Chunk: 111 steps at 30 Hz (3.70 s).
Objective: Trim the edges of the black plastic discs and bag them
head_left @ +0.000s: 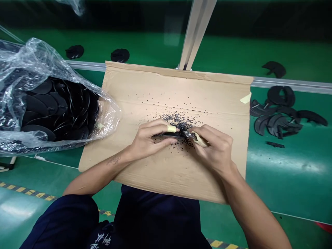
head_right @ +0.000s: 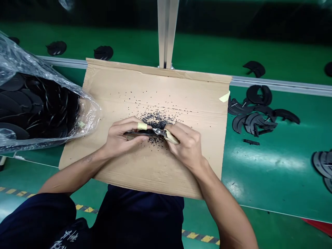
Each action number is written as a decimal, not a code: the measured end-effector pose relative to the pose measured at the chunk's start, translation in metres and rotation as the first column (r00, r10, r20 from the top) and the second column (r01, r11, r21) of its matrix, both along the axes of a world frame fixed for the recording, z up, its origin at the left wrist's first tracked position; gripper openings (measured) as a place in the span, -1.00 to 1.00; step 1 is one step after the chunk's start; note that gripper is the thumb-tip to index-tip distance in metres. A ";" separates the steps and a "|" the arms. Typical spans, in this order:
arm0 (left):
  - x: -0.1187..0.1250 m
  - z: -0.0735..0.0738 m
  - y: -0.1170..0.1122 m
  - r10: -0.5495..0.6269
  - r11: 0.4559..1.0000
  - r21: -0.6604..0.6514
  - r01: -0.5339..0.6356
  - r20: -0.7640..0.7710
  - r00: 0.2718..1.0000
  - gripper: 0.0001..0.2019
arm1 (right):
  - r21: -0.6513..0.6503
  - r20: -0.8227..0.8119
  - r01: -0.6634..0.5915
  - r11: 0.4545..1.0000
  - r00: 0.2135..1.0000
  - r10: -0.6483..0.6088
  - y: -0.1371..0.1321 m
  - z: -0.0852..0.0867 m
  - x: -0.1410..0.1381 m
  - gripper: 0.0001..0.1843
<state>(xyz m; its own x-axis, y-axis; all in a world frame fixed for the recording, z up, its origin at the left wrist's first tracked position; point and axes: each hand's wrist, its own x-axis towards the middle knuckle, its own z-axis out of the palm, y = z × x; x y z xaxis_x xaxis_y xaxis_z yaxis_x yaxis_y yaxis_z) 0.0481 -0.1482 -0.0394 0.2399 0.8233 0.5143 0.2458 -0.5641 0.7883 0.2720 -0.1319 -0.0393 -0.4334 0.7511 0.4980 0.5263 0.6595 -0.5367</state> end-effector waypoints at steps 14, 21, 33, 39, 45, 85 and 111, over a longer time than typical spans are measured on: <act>-0.004 -0.003 0.006 0.146 0.986 0.101 -0.133 -0.132 0.980 -0.77 | -0.126 0.069 0.058 0.990 0.996 -0.050 0.004 -0.003 0.000 -0.81; -0.003 -0.004 0.004 0.082 0.993 0.096 -0.072 -0.098 0.992 -0.83 | -0.092 -0.129 -0.057 0.994 0.991 0.045 -0.004 0.001 -0.010 -0.93; -0.007 -0.009 0.002 0.158 0.965 0.262 -0.032 -0.475 0.866 -0.74 | -0.099 -0.193 -0.098 0.990 0.978 0.078 -0.002 0.010 -0.001 -0.83; -0.006 -0.008 0.004 -0.023 0.991 0.123 0.046 -0.188 0.982 -0.71 | -0.017 0.035 0.089 0.996 0.995 -0.089 0.009 0.004 0.010 -0.77; -0.003 -0.009 0.003 -0.061 0.993 0.090 0.071 -0.104 0.993 -0.65 | 0.076 0.191 0.021 0.997 0.981 -0.035 0.007 0.001 0.011 -0.67; 0.001 -0.007 -0.002 -0.096 0.995 -0.016 0.095 -0.088 0.992 -0.74 | 0.134 0.232 0.094 0.986 0.965 -0.124 0.007 -0.004 0.008 -0.72; -0.049 0.064 0.187 0.387 0.844 -0.133 -0.519 -0.519 0.762 -0.73 | 0.015 0.188 0.208 0.978 0.960 -0.207 0.013 -0.001 0.022 -0.64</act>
